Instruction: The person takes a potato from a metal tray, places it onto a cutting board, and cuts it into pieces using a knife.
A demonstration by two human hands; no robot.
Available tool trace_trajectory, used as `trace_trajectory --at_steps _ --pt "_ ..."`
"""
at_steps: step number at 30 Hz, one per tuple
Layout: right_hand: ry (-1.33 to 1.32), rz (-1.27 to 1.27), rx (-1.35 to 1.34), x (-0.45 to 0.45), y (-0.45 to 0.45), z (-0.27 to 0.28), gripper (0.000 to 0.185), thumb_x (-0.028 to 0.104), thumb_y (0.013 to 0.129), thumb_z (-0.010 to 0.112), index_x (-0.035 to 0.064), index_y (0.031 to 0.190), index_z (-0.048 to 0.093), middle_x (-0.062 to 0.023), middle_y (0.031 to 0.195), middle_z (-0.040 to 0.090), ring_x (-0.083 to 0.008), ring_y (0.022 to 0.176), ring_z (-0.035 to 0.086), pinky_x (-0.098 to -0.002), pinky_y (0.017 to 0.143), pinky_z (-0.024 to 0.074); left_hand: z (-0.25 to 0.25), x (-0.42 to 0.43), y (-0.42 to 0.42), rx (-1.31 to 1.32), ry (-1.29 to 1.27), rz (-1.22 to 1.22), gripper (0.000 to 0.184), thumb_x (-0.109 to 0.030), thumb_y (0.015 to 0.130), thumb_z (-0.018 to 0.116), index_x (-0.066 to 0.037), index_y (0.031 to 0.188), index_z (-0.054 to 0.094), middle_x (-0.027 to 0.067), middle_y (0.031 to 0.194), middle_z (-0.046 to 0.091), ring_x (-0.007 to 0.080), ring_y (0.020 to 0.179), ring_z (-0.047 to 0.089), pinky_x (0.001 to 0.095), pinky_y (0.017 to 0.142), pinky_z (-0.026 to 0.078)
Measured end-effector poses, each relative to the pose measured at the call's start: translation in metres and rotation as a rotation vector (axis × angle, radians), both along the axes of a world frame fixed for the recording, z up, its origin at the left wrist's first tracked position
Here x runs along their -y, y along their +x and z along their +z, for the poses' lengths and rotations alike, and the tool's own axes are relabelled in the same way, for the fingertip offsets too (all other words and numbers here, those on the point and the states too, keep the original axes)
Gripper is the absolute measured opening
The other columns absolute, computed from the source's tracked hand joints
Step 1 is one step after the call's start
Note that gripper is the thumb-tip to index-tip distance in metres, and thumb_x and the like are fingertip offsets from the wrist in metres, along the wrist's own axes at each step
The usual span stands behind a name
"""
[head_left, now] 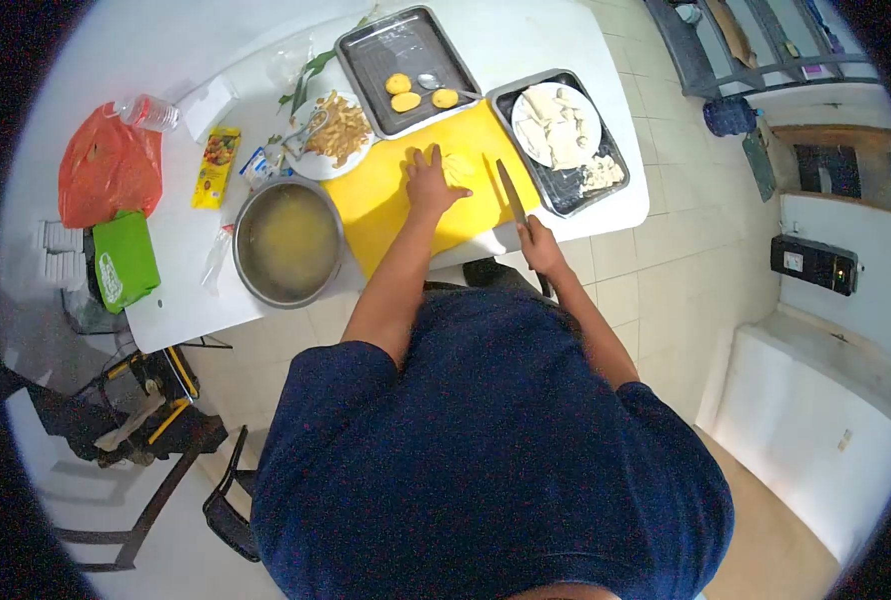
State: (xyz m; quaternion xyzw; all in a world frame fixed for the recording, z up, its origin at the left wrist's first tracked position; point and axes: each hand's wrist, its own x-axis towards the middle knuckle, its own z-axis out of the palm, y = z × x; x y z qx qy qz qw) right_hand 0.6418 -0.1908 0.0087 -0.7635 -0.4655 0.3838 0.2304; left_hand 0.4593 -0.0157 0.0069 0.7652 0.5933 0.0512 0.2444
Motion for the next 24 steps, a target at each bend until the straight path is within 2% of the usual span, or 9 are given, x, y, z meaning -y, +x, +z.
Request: trace_trajectory --at_steps 4,7,10,13,16,19,22,24 --pt "-0.103 -0.073 -0.080 0.001 0.004 0.013 0.026 0.023 0.094 0.047 -0.0021 0.088 0.045 -0.0300 0.073 0.057 -0.0495 0.074 0.057 -0.0516 0.061 0.0441 -0.028 -0.009 -0.003 0.012 0.121 -0.077 0.089 -0.043 0.053 0.086 -0.008 0.126 0.049 0.0239 0.132 0.036 0.0438 0.120 0.038 0.0524 0.097 0.037" --pt "-0.056 -0.066 -0.060 0.002 0.007 0.000 0.026 0.023 0.094 0.047 -0.0020 0.087 0.044 -0.0299 0.073 0.057 -0.0496 0.074 0.057 -0.0513 0.061 0.0443 -0.032 -0.015 -0.006 0.083 0.024 -0.048 0.074 -0.029 0.055 0.085 -0.010 0.119 0.053 0.0204 0.130 0.036 0.0426 0.115 0.041 0.0482 0.092 0.044" --pt "0.010 -0.049 -0.038 0.002 0.008 -0.010 0.026 0.023 0.094 0.048 -0.0022 0.088 0.045 -0.0299 0.073 0.058 -0.0491 0.074 0.058 -0.0511 0.061 0.0446 -0.043 -0.021 -0.014 0.157 0.033 -0.084 0.058 -0.021 0.055 0.084 -0.010 0.105 0.059 0.0182 0.118 0.043 0.0405 0.107 0.047 0.0466 0.088 0.046" --pt "-0.008 -0.054 -0.063 -0.001 0.003 -0.008 0.026 0.023 0.094 0.048 -0.0028 0.091 0.046 -0.0301 0.075 0.058 -0.0486 0.074 0.058 -0.0511 0.061 0.0447 -0.065 -0.033 -0.025 0.236 -0.005 -0.151 0.043 -0.016 0.055 0.082 -0.009 0.092 0.061 0.0174 0.108 0.047 0.0384 0.102 0.051 0.0434 0.086 0.047" --pt "-0.067 -0.032 -0.089 -0.010 -0.008 0.009 0.027 0.024 0.094 0.048 -0.0033 0.094 0.047 -0.0305 0.076 0.059 -0.0486 0.075 0.058 -0.0515 0.062 0.0447 -0.073 -0.039 -0.035 0.222 -0.033 -0.197 0.035 -0.012 0.056 0.079 -0.008 0.086 0.062 0.0194 0.101 0.049 0.0384 0.094 0.055 0.0419 0.082 0.049" --pt "-0.018 0.052 -0.037 -0.016 -0.020 0.003 0.027 0.024 0.093 0.047 -0.0033 0.096 0.047 -0.0304 0.076 0.059 -0.0487 0.075 0.058 -0.0521 0.064 0.0449 -0.070 -0.035 -0.040 0.320 -0.057 -0.193 0.029 -0.009 0.053 0.073 -0.005 0.078 0.059 0.0165 0.084 0.057 0.0371 0.092 0.051 0.0419 0.079 0.047" --pt "0.006 0.126 -0.020 -0.018 -0.032 0.000 0.025 0.022 0.093 0.048 -0.0025 0.098 0.047 -0.0302 0.075 0.059 -0.0490 0.074 0.057 -0.0534 0.064 0.0448 -0.067 -0.028 -0.044 0.202 0.014 -0.205 0.028 -0.010 0.054 0.071 -0.003 0.078 0.059 0.0178 0.084 0.057 0.0377 0.091 0.051 0.0424 0.077 0.047" --pt "0.034 0.167 -0.014 -0.022 -0.039 -0.001 0.024 0.021 0.093 0.048 -0.0020 0.098 0.047 -0.0302 0.074 0.058 -0.0489 0.074 0.058 -0.0536 0.064 0.0449 -0.066 -0.022 -0.049 0.209 0.042 -0.135 0.025 -0.009 0.056 0.071 -0.002 0.078 0.058 0.0233 0.093 0.055 0.0388 0.085 0.056 0.0427 0.075 0.049"
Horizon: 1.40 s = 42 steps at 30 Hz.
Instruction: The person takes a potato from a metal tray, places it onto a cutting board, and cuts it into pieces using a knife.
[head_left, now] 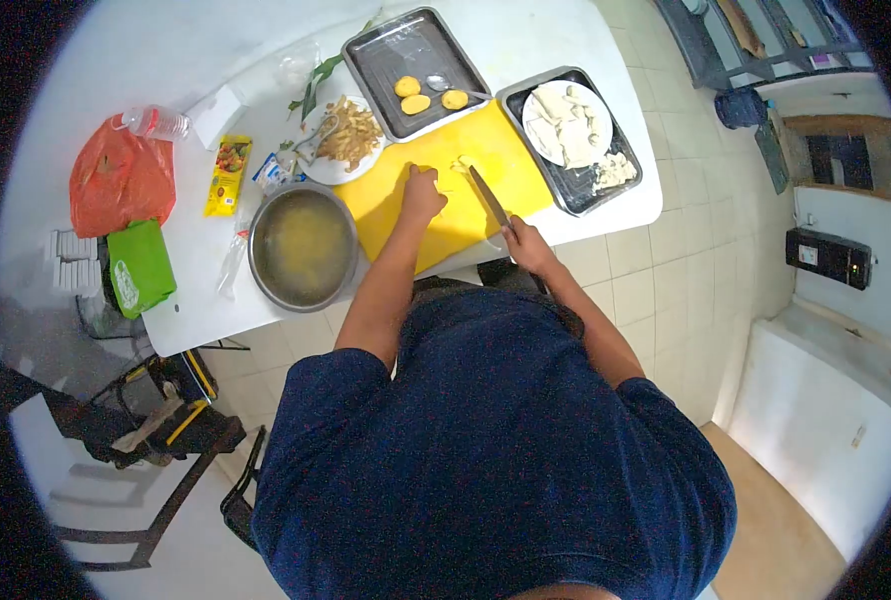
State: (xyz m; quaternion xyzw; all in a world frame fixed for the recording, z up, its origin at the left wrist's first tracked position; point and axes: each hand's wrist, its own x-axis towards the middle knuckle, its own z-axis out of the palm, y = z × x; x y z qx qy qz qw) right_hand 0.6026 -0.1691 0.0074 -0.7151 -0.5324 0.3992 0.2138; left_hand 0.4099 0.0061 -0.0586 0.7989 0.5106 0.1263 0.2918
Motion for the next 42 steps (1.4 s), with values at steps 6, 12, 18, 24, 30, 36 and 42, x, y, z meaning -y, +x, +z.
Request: trace_trajectory --at_steps 6,12,18,24,30,36,42 --pt "0.012 0.064 0.002 -0.012 -0.019 -0.001 0.023 0.022 0.093 0.048 -0.0007 0.099 0.047 -0.0299 0.074 0.059 -0.0484 0.073 0.058 -0.0539 0.064 0.0448 0.002 -0.002 -0.031 0.115 -0.091 0.209 0.024 -0.014 0.057 0.073 -0.001 0.071 0.059 0.0199 0.078 0.058 0.0353 0.081 0.061 0.0407 0.072 0.051" --pt "0.002 0.200 -0.047 -0.042 -0.066 0.017 0.026 0.024 0.094 0.049 -0.0015 0.094 0.047 -0.0264 0.071 0.057 -0.0453 0.069 0.056 -0.0492 0.062 0.0425 0.046 0.000 -0.109 0.434 -0.212 0.525 0.027 -0.019 0.061 0.075 0.000 0.074 0.061 0.0159 0.081 0.062 0.0252 0.065 0.063 0.0355 0.061 0.050" --pt "0.049 0.622 -0.084 -0.089 -0.159 0.035 0.023 0.024 0.094 0.045 0.0006 0.093 0.046 -0.0266 0.071 0.057 -0.0466 0.069 0.057 -0.0549 0.064 0.0435 0.143 0.016 -0.224 0.224 -0.096 0.780 0.028 -0.023 0.071 0.071 -0.001 0.087 0.068 0.0184 0.086 0.067 0.0249 0.079 0.065 0.0362 0.069 0.049" --pt "0.086 0.723 -0.065 -0.111 -0.197 0.043 0.025 0.025 0.095 0.043 0.0002 0.095 0.046 -0.0297 0.076 0.058 -0.0495 0.075 0.056 -0.0575 0.066 0.0427 0.048 0.022 -0.297 0.243 -0.170 0.836 0.035 -0.030 0.082 0.062 -0.002 0.103 0.068 0.0207 0.097 0.067 0.0275 0.091 0.065 0.0339 0.085 0.047" --pt "0.076 0.591 0.006 -0.102 -0.160 0.023 0.024 0.024 0.094 0.046 0.0005 0.095 0.046 -0.0302 0.076 0.058 -0.0494 0.075 0.057 -0.0569 0.065 0.0432 0.096 0.038 -0.228 0.385 0.131 0.809 0.026 -0.018 0.085 0.061 0.001 0.101 0.063 0.0174 0.094 0.065 0.0293 0.082 0.063 0.0377 0.080 0.048" --pt "0.017 0.396 0.064 -0.085 -0.097 0.023 0.024 0.024 0.093 0.048 -0.0002 0.095 0.048 -0.0297 0.074 0.059 -0.0490 0.073 0.057 -0.0545 0.064 0.0447 0.089 0.036 -0.114 0.496 0.056 0.335 0.019 -0.009 0.081 0.065 0.000 0.098 0.062 0.0147 0.090 0.064 0.0275 0.080 0.064 0.0379 0.076 0.051" --pt "0.021 0.199 0.091 -0.056 -0.042 0.008 0.027 0.024 0.093 0.049 -0.0023 0.091 0.049 -0.0280 0.071 0.057 -0.0456 0.069 0.057 -0.0496 0.062 0.0440 0.042 0.013 -0.047 0.213 0.108 0.026 0.026 0.000 0.073 0.062 0.000 0.099 0.064 0.0177 0.099 0.059 0.0356 0.098 0.055 0.0410 0.085 0.046"
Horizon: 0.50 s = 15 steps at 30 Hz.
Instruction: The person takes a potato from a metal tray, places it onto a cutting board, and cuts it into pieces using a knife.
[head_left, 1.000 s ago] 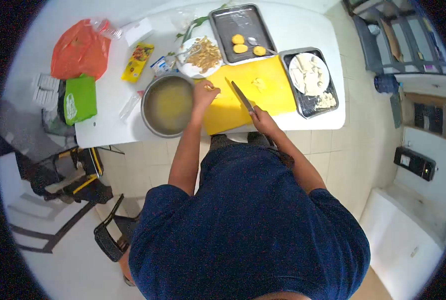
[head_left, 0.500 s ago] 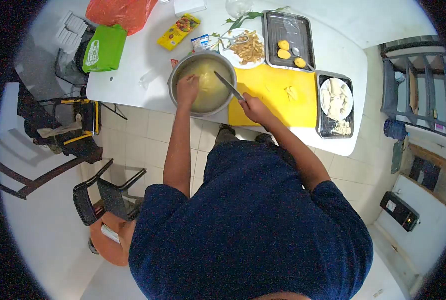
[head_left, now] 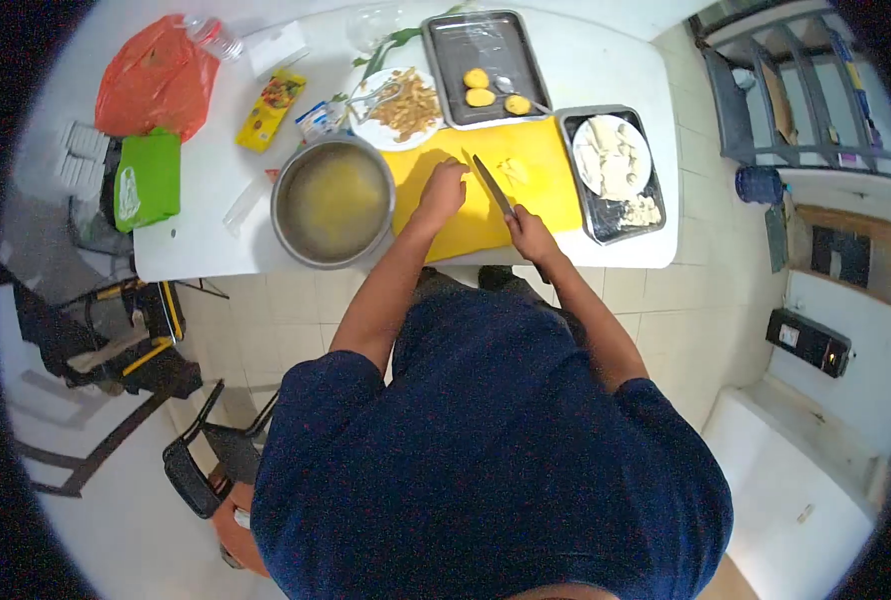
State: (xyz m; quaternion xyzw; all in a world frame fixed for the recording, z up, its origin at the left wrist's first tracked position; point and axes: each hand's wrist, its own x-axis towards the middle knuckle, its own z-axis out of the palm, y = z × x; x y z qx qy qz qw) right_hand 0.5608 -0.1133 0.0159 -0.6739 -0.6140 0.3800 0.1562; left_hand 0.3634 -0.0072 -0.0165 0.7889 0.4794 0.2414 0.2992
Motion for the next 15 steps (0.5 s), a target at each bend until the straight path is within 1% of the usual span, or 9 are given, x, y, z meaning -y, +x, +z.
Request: trace_trajectory --at_steps 1,3,6,7,8,10,11,13,15 --pt "0.008 -0.036 -0.007 0.006 0.007 -0.002 0.028 0.024 0.093 0.049 -0.0030 0.088 0.048 -0.0270 0.069 0.056 -0.0441 0.066 0.057 -0.0477 0.060 0.0433 -0.007 -0.002 0.008 -0.003 0.006 0.008 0.025 0.000 0.073 0.063 -0.001 0.098 0.064 0.0173 0.101 0.058 0.0355 0.099 0.054 0.0410 0.086 0.046" --pt "0.001 -0.055 -0.008 0.016 0.020 -0.005 0.028 0.024 0.093 0.049 -0.0032 0.088 0.048 -0.0273 0.069 0.056 -0.0441 0.067 0.057 -0.0475 0.061 0.0434 -0.016 -0.006 0.019 -0.007 0.020 0.022 0.024 -0.001 0.072 0.066 -0.003 0.096 0.065 0.0165 0.104 0.057 0.0352 0.102 0.053 0.0410 0.088 0.045" --pt "-0.023 -0.085 -0.010 0.030 0.033 -0.007 0.028 0.024 0.094 0.048 -0.0034 0.090 0.048 -0.0274 0.070 0.057 -0.0440 0.068 0.058 -0.0469 0.061 0.0439 -0.023 -0.013 0.022 -0.152 -0.163 0.055 0.021 -0.004 0.072 0.068 -0.005 0.093 0.065 0.0154 0.104 0.056 0.0358 0.101 0.053 0.0416 0.088 0.045" --pt "-0.025 -0.090 -0.014 0.033 0.036 -0.009 0.028 0.024 0.094 0.048 -0.0035 0.091 0.048 -0.0273 0.070 0.057 -0.0440 0.068 0.058 -0.0467 0.061 0.0440 -0.028 -0.015 0.021 -0.172 -0.180 0.065 0.020 -0.008 0.072 0.070 -0.006 0.091 0.064 0.0154 0.105 0.056 0.0360 0.102 0.052 0.0424 0.088 0.044" --pt "-0.027 -0.095 -0.018 0.036 0.038 -0.011 0.028 0.024 0.094 0.048 -0.0036 0.091 0.048 -0.0272 0.070 0.057 -0.0439 0.068 0.058 -0.0466 0.062 0.0441 -0.032 -0.017 0.020 -0.186 -0.177 0.039 0.019 -0.008 0.072 0.070 -0.005 0.089 0.063 0.0153 0.103 0.057 0.0355 0.100 0.053 0.0427 0.087 0.045" --pt "-0.034 -0.090 -0.035 0.037 0.038 -0.007 0.026 0.024 0.093 0.048 -0.0017 0.094 0.047 -0.0289 0.073 0.058 -0.0471 0.071 0.058 -0.0516 0.063 0.0446 -0.038 -0.020 0.018 -0.215 -0.170 -0.002 0.017 -0.010 0.072 0.071 -0.003 0.085 0.063 0.0152 0.098 0.059 0.0347 0.096 0.056 0.0433 0.084 0.046" --pt "-0.038 -0.082 -0.046 0.037 0.036 -0.005 0.025 0.024 0.093 0.048 -0.0008 0.095 0.047 -0.0298 0.074 0.058 -0.0487 0.073 0.058 -0.0541 0.064 0.0448 -0.041 -0.018 0.016 -0.194 -0.178 0.019 0.016 -0.011 0.072 0.071 -0.003 0.084 0.063 0.0153 0.094 0.061 0.0337 0.092 0.058 0.0428 0.081 0.048" --pt "-0.047 -0.041 -0.044 0.032 0.032 -0.006 0.025 0.024 0.092 0.048 -0.0006 0.094 0.047 -0.0291 0.074 0.059 -0.0484 0.073 0.058 -0.0543 0.064 0.0448 -0.037 -0.016 0.012 -0.147 -0.188 0.069 0.015 -0.012 0.073 0.071 -0.002 0.082 0.064 0.0154 0.087 0.063 0.0318 0.083 0.062 0.0420 0.075 0.050" --pt "-0.057 -0.007 -0.053 0.026 0.025 -0.003 0.025 0.024 0.093 0.048 -0.0004 0.094 0.047 -0.0285 0.073 0.059 -0.0482 0.072 0.057 -0.0543 0.064 0.0448 -0.023 -0.009 0.003 0.090 -0.213 0.159 0.015 -0.012 0.074 0.071 0.000 0.082 0.065 0.0153 0.082 0.065 0.0298 0.075 0.064 0.0397 0.069 0.051"
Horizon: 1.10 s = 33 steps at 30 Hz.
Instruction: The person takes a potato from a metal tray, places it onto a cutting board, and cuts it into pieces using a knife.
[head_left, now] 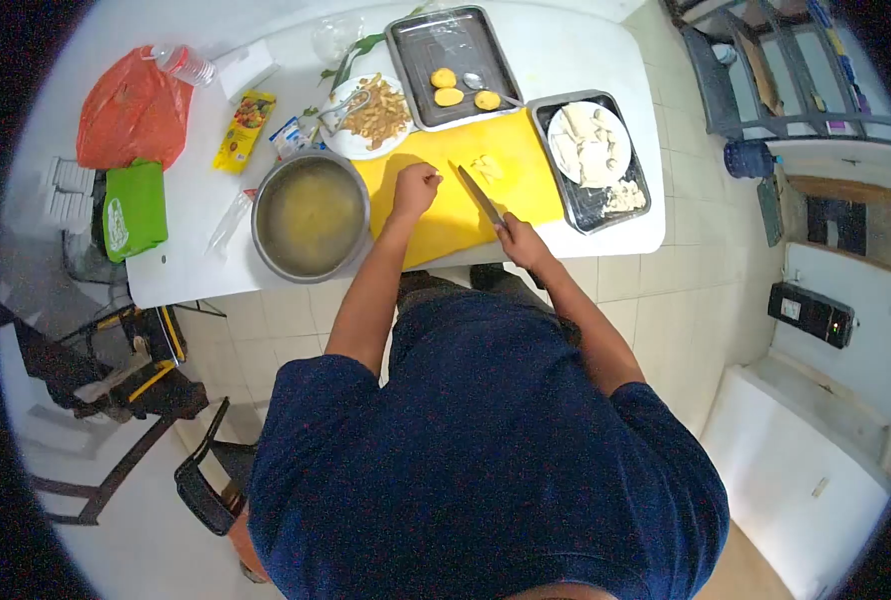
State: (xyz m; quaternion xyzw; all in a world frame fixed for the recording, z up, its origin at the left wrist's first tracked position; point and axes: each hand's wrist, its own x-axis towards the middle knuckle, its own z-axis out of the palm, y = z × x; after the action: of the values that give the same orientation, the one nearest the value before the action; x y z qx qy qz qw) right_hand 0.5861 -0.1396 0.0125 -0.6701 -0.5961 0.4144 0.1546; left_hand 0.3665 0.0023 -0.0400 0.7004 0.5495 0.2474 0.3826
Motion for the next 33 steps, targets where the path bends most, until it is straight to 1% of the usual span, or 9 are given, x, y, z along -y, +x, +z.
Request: trace_trajectory --at_steps 4,10,13,16,19,25,28,31,33 --pt "0.011 0.097 0.009 -0.024 -0.030 0.016 0.024 0.025 0.093 0.047 0.0001 0.093 0.047 -0.0275 0.072 0.059 -0.0479 0.071 0.057 -0.0540 0.064 0.0448 0.050 0.016 -0.047 0.224 0.122 0.196 0.020 -0.012 0.074 0.072 0.002 0.088 0.066 0.0161 0.082 0.067 0.0267 0.069 0.067 0.0355 0.064 0.052" --pt "0.038 0.325 -0.014 -0.057 -0.097 0.023 0.025 0.026 0.094 0.046 0.0010 0.094 0.047 -0.0278 0.073 0.059 -0.0481 0.074 0.057 -0.0559 0.066 0.0438 0.063 0.038 -0.161 -0.061 0.164 0.495 0.020 -0.010 0.073 0.073 0.001 0.087 0.066 0.0155 0.081 0.067 0.0240 0.067 0.066 0.0344 0.062 0.052" --pt "0.073 0.409 -0.033 -0.065 -0.127 0.016 0.025 0.027 0.094 0.045 0.0018 0.093 0.047 -0.0280 0.075 0.059 -0.0488 0.074 0.057 -0.0568 0.067 0.0434 0.066 0.052 -0.190 -0.079 0.084 0.605 0.020 -0.015 0.073 0.075 -0.002 0.087 0.069 0.0123 0.080 0.068 0.0192 0.070 0.065 0.0325 0.067 0.052" --pt "0.095 0.463 -0.053 -0.068 -0.142 0.012 0.025 0.027 0.094 0.045 0.0022 0.093 0.047 -0.0278 0.075 0.059 -0.0488 0.073 0.057 -0.0569 0.066 0.0433 0.067 0.061 -0.201 -0.025 0.201 0.644 0.015 -0.011 0.074 0.071 -0.001 0.085 0.067 0.0144 0.078 0.065 0.0244 0.063 0.064 0.0337 0.062 0.050" --pt "0.115 0.422 -0.061 -0.068 -0.138 0.007 0.025 0.027 0.094 0.046 0.0018 0.093 0.047 -0.0274 0.074 0.059 -0.0485 0.073 0.057 -0.0560 0.065 0.0438 0.074 0.065 -0.190 -0.189 0.261 0.589 0.013 -0.012 0.077 0.067 -0.001 0.084 0.065 0.0147 0.075 0.064 0.0254 0.065 0.063 0.0340 0.061 0.050" --pt "0.098 0.180 0.012 -0.059 -0.075 0.012 0.026 0.026 0.092 0.050 0.0001 0.091 0.048 -0.0278 0.073 0.059 -0.0480 0.072 0.057 -0.0534 0.063 0.0448 0.085 0.064 -0.097 0.141 0.205 0.311 0.016 -0.014 0.081 0.060 0.001 0.083 0.062 0.0164 0.081 0.063 0.0305 0.070 0.063 0.0384 0.061 0.049" --pt "0.057 0.042 0.084 -0.048 -0.033 0.013 0.027 0.027 0.092 0.050 -0.0006 0.089 0.048 -0.0289 0.074 0.058 -0.0481 0.073 0.057 -0.0522 0.063 0.0448 0.067 0.051 -0.043 0.101 0.096 0.028 0.014 -0.012 0.081 0.059 0.001 0.085 0.064 0.0164 0.084 0.063 0.0325 0.079 0.061 0.0403 0.070 0.049" --pt "0.040 -0.083 0.085 -0.026 0.008 0.008 0.027 0.026 0.092 0.050 -0.0011 0.089 0.048 -0.0296 0.074 0.058 -0.0482 0.073 0.057 -0.0514 0.063 0.0448 0.057 0.035 0.013 0.043 0.318 -0.194 0.013 -0.010 0.080 0.059 -0.001 0.088 0.065 0.0157 0.085 0.062 0.0341 0.088 0.058 0.0417 0.080 0.047" --pt "0.027 -0.153 0.083 -0.009 0.031 0.004 0.027 0.025 0.092 0.050 -0.0013 0.089 0.047 -0.0299 0.073 0.058 -0.0482 0.072 0.057 -0.0513 0.063 0.0447 0.052 0.025 0.045 -0.012 0.262 -0.252 0.017 -0.004 0.077 0.059 -0.003 0.093 0.066 0.0149 0.096 0.061 0.0338 0.098 0.055 0.0413 0.087 0.045"
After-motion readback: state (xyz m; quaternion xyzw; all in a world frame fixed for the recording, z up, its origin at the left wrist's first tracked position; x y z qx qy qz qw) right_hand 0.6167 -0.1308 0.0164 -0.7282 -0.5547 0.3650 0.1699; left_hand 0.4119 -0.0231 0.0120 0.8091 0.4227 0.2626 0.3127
